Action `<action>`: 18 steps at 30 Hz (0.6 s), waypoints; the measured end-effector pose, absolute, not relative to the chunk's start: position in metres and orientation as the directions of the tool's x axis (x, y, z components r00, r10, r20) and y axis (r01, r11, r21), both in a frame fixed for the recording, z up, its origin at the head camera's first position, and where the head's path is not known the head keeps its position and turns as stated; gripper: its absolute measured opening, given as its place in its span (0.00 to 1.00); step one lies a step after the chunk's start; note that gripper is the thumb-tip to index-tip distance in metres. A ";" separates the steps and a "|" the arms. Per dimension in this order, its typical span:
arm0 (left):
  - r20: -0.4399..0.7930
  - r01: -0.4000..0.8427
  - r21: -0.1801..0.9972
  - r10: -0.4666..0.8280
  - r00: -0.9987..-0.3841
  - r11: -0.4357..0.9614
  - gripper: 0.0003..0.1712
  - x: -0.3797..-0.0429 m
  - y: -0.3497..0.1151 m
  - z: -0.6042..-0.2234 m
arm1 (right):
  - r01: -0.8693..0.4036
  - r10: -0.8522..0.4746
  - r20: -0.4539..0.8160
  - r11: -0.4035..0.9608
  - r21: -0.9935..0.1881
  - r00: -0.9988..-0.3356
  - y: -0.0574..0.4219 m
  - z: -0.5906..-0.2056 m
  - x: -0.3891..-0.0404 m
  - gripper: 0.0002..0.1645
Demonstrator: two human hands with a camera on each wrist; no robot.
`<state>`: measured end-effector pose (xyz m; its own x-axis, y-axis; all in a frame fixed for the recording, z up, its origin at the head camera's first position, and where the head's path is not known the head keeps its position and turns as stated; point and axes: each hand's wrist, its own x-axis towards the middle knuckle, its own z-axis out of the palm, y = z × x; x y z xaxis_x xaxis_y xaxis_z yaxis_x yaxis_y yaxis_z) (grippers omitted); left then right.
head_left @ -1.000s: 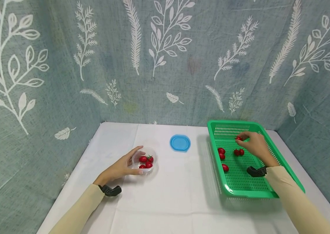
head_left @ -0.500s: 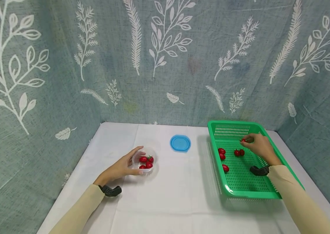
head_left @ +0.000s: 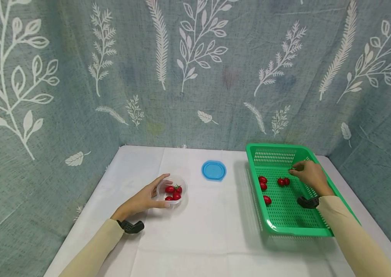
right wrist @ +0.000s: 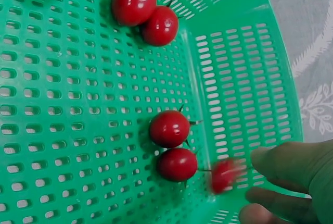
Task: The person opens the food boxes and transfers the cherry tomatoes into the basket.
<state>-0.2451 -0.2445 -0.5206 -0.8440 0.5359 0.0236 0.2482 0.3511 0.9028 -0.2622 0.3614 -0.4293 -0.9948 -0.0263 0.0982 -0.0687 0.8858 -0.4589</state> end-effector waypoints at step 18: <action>0.012 0.232 0.905 0.524 -0.851 0.357 0.61 -0.245 -0.244 -0.520 | -0.160 -0.080 0.191 0.876 -0.455 -0.978 0.326 -0.411 -0.259 0.20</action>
